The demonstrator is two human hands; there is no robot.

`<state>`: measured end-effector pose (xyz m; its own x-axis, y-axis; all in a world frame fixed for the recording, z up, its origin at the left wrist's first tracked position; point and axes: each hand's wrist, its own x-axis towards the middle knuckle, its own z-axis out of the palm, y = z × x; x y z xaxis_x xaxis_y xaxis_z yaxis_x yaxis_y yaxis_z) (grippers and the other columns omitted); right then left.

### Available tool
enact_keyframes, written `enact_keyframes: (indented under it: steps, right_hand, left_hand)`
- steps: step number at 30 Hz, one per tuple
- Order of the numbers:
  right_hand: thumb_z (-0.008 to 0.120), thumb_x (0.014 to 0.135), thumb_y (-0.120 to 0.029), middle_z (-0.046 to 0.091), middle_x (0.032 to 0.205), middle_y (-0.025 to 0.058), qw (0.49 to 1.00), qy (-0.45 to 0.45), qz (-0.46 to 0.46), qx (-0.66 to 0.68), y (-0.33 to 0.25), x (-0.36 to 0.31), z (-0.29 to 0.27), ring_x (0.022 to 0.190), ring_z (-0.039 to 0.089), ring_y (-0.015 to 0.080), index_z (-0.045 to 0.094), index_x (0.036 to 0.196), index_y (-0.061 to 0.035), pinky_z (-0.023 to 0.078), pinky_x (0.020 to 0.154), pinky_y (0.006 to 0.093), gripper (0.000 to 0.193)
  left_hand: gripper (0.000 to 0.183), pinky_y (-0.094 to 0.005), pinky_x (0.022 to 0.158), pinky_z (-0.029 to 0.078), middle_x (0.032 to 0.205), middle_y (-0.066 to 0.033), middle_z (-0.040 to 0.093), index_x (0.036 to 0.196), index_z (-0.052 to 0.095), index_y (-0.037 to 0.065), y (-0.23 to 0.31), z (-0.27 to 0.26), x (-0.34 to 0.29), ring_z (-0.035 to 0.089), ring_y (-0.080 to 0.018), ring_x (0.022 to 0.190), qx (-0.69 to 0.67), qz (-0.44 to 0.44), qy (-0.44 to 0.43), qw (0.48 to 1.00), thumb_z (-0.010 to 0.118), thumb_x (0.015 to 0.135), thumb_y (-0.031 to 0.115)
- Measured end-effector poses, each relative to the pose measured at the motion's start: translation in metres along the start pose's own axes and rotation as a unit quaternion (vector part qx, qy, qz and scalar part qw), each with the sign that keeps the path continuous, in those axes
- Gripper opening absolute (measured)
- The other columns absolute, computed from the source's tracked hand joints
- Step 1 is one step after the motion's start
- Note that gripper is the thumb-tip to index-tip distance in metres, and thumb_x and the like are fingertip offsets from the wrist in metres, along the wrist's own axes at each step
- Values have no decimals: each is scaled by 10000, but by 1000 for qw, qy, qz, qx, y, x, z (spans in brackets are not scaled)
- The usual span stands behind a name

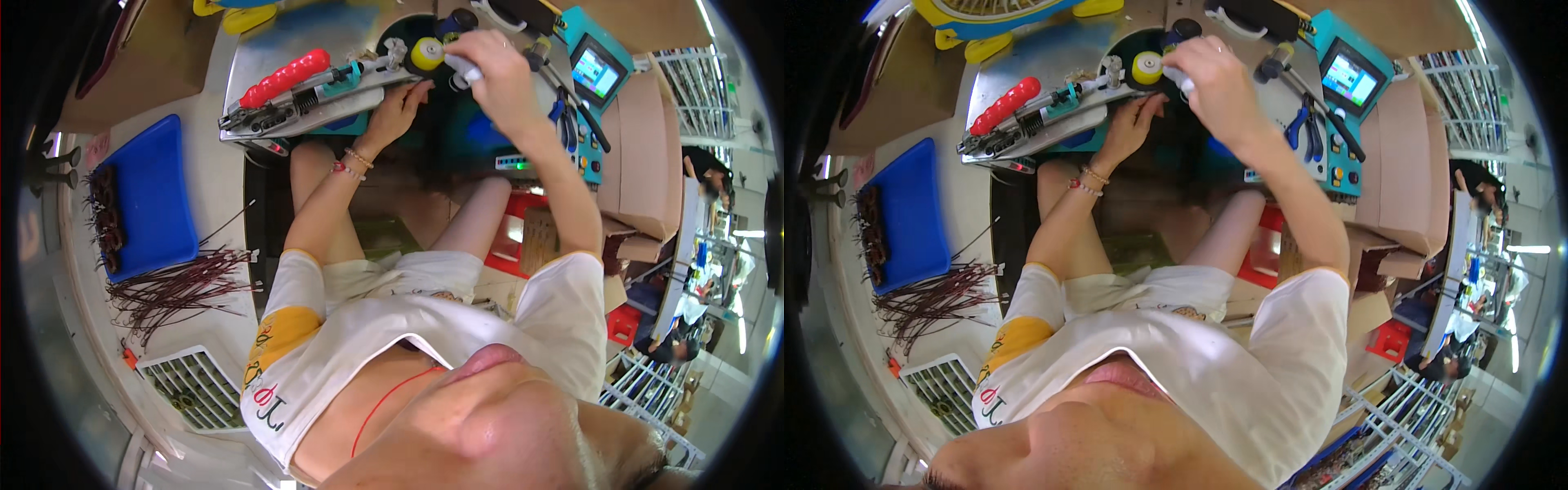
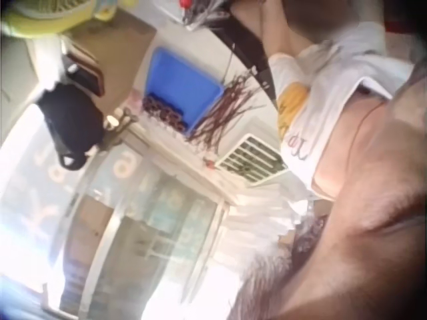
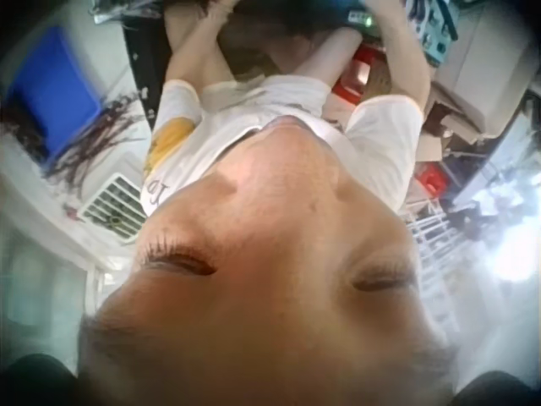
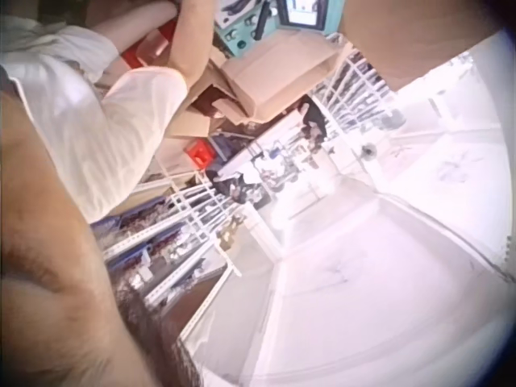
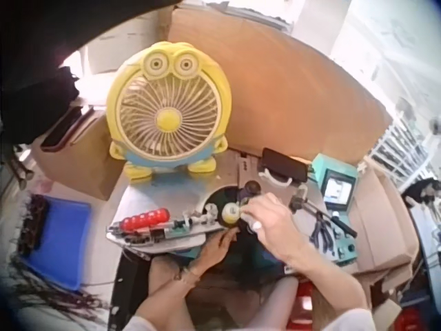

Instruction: The recorder is threading and organizing electrical wires into an industrial wire-processing machine.

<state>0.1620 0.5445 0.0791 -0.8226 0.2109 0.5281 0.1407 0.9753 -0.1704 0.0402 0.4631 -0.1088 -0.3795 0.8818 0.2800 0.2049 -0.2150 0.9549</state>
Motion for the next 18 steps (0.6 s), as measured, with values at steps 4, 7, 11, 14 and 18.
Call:
enact_keyframes:
  steps: [4,7,11,14,18]
  right_hand:
    - [606,754,57,677,952,145,1000,-25,12,12,7,10,-7,970,617,349,690,947,-26,507,860,429,226]
    - [656,856,-99,675,922,102,995,44,-77,51,30,10,-1,904,629,257,671,943,-31,498,802,376,111]
    - [603,792,-7,649,1138,89,980,-22,-156,-123,22,-2,-7,1044,619,282,669,1158,-107,474,915,412,385]
    - [654,788,-123,568,1213,47,951,-37,-242,-190,-11,-22,-12,1115,561,236,607,1252,-223,391,981,417,477]
    - [631,791,-198,579,1061,21,930,-22,-316,-184,-5,-21,-3,1054,557,193,611,858,-159,383,970,392,80]
  left_hand:
    - [281,-301,646,472,752,-87,643,966,664,13,38,14,-34,591,-151,684,-67,-65,79,993,525,1042,245]
    - [288,-249,492,323,637,40,435,924,598,43,106,26,-74,394,-58,559,-210,-176,58,960,451,1071,242]
    - [197,-214,462,218,690,66,334,1046,534,35,169,9,-80,282,-39,553,-296,-262,26,918,437,1075,204]
    - [171,-212,468,208,695,61,340,1041,532,24,199,-7,-71,273,-38,561,-303,-324,18,896,451,1061,172]
    - [228,-239,499,437,759,-13,535,1080,558,-32,223,-18,-68,511,-101,611,-318,-311,-38,895,459,1052,172]
